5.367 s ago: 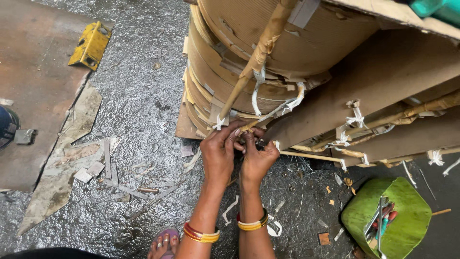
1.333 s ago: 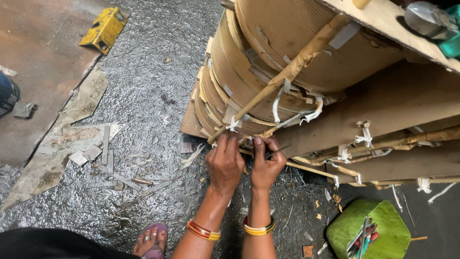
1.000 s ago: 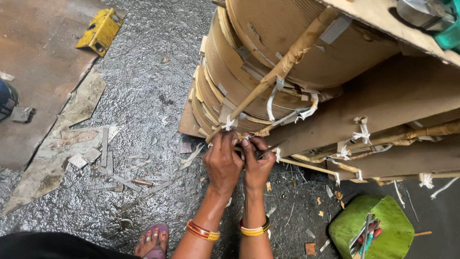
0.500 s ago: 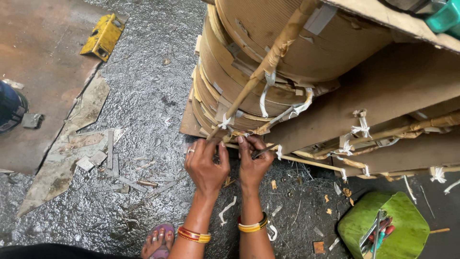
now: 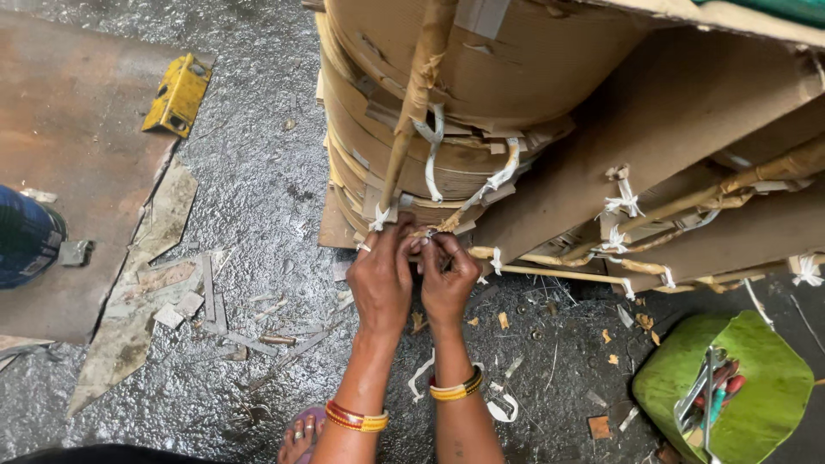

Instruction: The person sits on the floor and uses pliers to cut white plastic ties securing a stack of cardboard pieces. They then tie the cardboard pieces together with string and trim the excess with pliers.

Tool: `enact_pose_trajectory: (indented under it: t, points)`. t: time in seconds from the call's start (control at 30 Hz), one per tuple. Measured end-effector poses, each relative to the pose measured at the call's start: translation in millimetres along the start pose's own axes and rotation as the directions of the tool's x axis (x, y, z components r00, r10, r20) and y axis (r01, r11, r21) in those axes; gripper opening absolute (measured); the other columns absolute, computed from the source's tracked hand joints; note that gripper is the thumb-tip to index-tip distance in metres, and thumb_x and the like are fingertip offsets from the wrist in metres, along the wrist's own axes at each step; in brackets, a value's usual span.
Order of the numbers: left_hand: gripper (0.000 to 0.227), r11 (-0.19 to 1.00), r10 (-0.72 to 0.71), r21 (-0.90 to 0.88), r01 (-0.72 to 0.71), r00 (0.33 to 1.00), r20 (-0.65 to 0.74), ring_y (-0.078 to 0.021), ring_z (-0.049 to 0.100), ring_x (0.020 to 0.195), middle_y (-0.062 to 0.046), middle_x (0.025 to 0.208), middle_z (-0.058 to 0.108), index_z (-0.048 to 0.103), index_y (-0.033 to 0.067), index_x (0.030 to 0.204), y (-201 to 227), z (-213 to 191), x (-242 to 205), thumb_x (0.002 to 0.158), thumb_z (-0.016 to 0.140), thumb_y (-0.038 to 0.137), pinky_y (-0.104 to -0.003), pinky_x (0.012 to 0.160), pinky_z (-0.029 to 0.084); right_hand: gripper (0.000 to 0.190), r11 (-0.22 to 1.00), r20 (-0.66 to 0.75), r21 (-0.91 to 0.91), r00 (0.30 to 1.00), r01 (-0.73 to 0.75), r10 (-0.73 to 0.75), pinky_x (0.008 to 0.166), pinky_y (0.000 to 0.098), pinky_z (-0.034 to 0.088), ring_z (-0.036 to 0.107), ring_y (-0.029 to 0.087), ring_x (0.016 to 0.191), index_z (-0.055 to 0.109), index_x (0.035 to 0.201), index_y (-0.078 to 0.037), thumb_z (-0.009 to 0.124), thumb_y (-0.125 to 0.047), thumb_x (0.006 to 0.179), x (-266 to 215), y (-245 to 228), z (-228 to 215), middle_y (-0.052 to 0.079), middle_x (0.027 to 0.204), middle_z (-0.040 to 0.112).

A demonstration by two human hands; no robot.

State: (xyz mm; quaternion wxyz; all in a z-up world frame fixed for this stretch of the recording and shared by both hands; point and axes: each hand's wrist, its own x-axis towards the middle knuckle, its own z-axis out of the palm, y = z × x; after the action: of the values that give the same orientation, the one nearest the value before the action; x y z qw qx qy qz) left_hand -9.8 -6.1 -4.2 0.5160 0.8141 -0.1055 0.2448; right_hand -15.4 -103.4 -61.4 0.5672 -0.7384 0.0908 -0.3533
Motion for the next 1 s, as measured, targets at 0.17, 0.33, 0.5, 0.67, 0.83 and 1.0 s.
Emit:
enact_pose_trajectory:
  t: [0.17,0.33,0.5,0.67,0.83,1.0]
  points:
    - [0.018,0.998,-0.061,-0.015,0.061,0.998,0.029,-0.0326,0.073,0.086,-0.015,0.095,0.074,0.071,0.0045,0.107,-0.5,1.1,-1.0,0.092,0.066,-0.003,-0.041,0.071,0.057,0.003,0.99,-0.037,-0.104,0.994,0.099,-0.103,0.06,0.0242,0.047,0.06,0.006,0.067,0.073,0.095,0.003,0.071,0.003,0.092,-2.3,-10.1,1.1,0.005,0.08,0.072]
    - [0.038,0.999,0.053,-0.004,-0.053,0.998,0.046,-0.0308,0.073,0.09,-0.011,0.101,0.076,0.075,0.0104,0.117,3.9,-7.6,4.6,0.086,0.062,-0.007,-0.04,0.08,0.057,0.005,0.999,0.038,-0.048,0.999,-0.003,0.005,0.065,0.0245,0.05,0.063,0.006,0.07,0.074,0.094,0.001,0.071,0.004,0.092,10.4,-6.7,-2.6,0.004,0.078,0.072]
    - [0.027,0.979,0.189,-0.075,-0.188,0.982,0.014,-0.0308,0.071,0.095,-0.012,0.108,0.076,0.074,0.0078,0.114,5.0,-9.8,1.4,0.088,0.071,0.003,-0.04,0.082,0.056,0.013,0.991,0.058,-0.117,0.996,0.07,-0.063,0.064,0.0237,0.048,0.057,0.006,0.069,0.071,0.097,0.002,0.077,0.001,0.086,19.9,-6.7,-17.5,0.002,0.077,0.071]
    - [0.019,0.989,0.128,-0.081,-0.126,0.992,0.02,-0.0301,0.073,0.094,-0.011,0.104,0.076,0.075,0.0054,0.108,7.1,-3.9,3.3,0.089,0.07,0.002,-0.039,0.081,0.057,0.023,0.981,0.028,0.053,0.982,-0.188,0.187,0.057,0.0227,0.04,0.049,0.004,0.065,0.069,0.102,-0.002,0.083,-0.004,0.083,17.9,-48.5,-40.3,-0.001,0.073,0.064]
    - [0.017,0.994,0.107,-0.028,-0.105,0.989,0.102,-0.0284,0.075,0.084,-0.011,0.101,0.078,0.076,0.0062,0.106,-3.5,-1.9,2.5,0.089,0.072,0.008,-0.038,0.075,0.058,0.041,0.92,-0.169,-0.333,0.973,-0.209,0.159,0.066,0.0272,0.048,0.061,0.008,0.07,0.071,0.115,-0.007,0.084,-0.023,0.08,20.6,-115.2,-109.9,-0.002,0.076,0.069]
    - [0.016,0.994,0.067,-0.093,-0.049,0.977,0.204,-0.0258,0.077,0.08,-0.011,0.101,0.079,0.078,0.0067,0.106,-9.1,-6.9,7.6,0.092,0.072,0.012,-0.036,0.071,0.059,0.046,0.904,-0.491,-0.38,0.786,0.195,-0.376,0.057,0.0244,0.036,0.051,0.009,0.061,0.058,0.119,-0.005,0.043,-0.048,0.116,82.6,-219.5,-228.6,0.002,0.077,0.064]
